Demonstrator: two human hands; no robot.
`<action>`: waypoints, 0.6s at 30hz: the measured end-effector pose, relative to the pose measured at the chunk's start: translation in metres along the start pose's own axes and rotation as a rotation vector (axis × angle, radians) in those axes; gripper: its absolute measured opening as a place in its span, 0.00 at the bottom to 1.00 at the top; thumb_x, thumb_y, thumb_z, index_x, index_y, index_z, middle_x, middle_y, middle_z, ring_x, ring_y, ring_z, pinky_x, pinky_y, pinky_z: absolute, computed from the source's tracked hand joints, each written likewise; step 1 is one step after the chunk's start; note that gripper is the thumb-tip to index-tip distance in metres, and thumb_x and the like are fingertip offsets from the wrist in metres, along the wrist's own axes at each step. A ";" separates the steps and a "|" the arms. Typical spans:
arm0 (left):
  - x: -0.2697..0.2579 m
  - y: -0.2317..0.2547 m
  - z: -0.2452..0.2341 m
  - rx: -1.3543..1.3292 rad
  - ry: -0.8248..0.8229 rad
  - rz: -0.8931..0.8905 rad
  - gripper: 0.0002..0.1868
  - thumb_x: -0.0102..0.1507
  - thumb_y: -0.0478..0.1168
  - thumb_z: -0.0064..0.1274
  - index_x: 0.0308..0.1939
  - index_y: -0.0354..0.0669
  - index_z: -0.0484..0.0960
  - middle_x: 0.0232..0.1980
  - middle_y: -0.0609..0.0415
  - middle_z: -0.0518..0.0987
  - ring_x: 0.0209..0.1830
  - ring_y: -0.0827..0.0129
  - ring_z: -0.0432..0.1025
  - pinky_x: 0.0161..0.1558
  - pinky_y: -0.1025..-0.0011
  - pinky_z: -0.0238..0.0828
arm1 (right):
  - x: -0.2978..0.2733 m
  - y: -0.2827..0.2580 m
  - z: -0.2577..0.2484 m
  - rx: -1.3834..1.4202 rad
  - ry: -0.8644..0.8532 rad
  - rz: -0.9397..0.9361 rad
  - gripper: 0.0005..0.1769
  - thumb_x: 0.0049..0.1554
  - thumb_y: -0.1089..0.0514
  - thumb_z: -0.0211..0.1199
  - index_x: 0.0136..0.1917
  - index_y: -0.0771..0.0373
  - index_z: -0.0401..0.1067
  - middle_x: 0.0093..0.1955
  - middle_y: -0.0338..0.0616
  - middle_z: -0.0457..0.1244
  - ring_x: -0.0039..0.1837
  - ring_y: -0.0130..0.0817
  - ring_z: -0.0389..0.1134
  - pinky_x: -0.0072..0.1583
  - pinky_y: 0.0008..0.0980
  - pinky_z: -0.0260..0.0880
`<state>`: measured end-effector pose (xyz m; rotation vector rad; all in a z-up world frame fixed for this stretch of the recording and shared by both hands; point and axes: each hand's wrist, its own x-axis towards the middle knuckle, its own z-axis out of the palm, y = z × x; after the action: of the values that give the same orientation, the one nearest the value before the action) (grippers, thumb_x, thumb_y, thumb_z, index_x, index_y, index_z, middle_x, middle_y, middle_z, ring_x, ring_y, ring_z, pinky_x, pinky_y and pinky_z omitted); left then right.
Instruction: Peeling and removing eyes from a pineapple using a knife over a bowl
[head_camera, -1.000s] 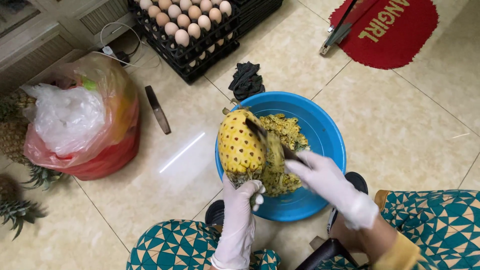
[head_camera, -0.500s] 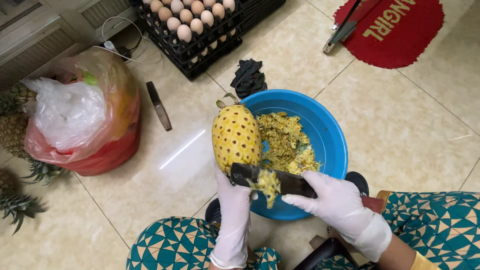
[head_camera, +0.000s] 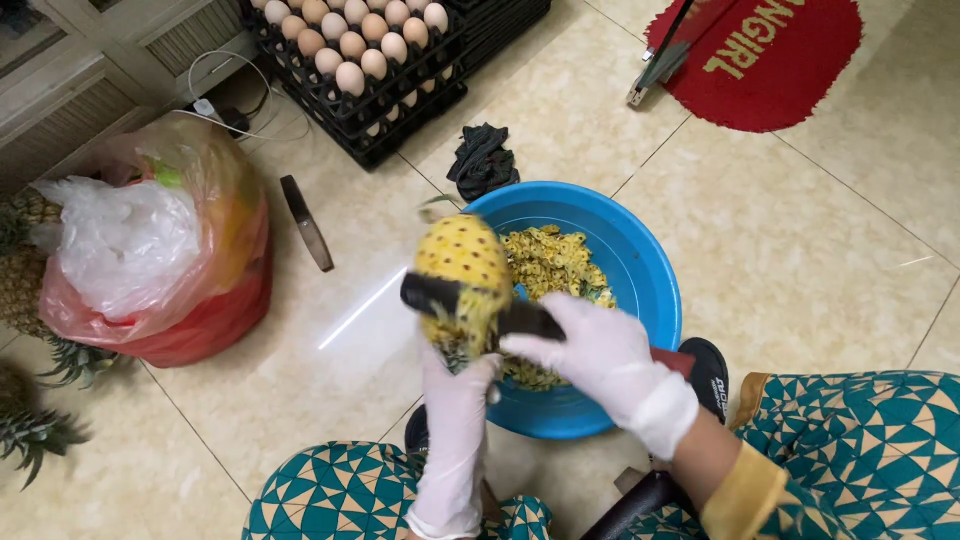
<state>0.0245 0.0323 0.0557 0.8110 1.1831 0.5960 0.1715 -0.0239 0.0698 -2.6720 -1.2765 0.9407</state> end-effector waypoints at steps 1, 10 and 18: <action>0.003 -0.010 0.001 0.002 0.000 0.003 0.48 0.46 0.26 0.54 0.72 0.51 0.64 0.56 0.48 0.76 0.26 0.72 0.66 0.18 0.79 0.63 | 0.007 0.000 -0.008 0.002 0.002 -0.002 0.39 0.47 0.13 0.47 0.54 0.41 0.71 0.52 0.35 0.71 0.55 0.42 0.73 0.50 0.47 0.70; 0.017 -0.034 0.000 -0.073 0.030 -0.146 0.48 0.50 0.31 0.54 0.76 0.61 0.66 0.22 0.47 0.75 0.09 0.72 0.59 0.14 0.76 0.43 | -0.011 0.056 -0.004 0.636 -0.062 0.208 0.14 0.60 0.44 0.62 0.49 0.53 0.79 0.32 0.38 0.62 0.34 0.30 0.62 0.38 0.29 0.63; 0.014 -0.037 0.002 -0.162 0.028 -0.059 0.50 0.48 0.25 0.50 0.76 0.55 0.65 0.38 0.42 0.77 0.10 0.73 0.54 0.13 0.76 0.49 | -0.012 0.049 0.021 0.039 -0.001 0.185 0.41 0.44 0.13 0.53 0.63 0.31 0.72 0.59 0.34 0.71 0.64 0.47 0.71 0.59 0.48 0.70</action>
<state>0.0297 0.0211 0.0184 0.6306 1.1640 0.6473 0.1893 -0.0695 0.0452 -2.7965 -1.0128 0.9754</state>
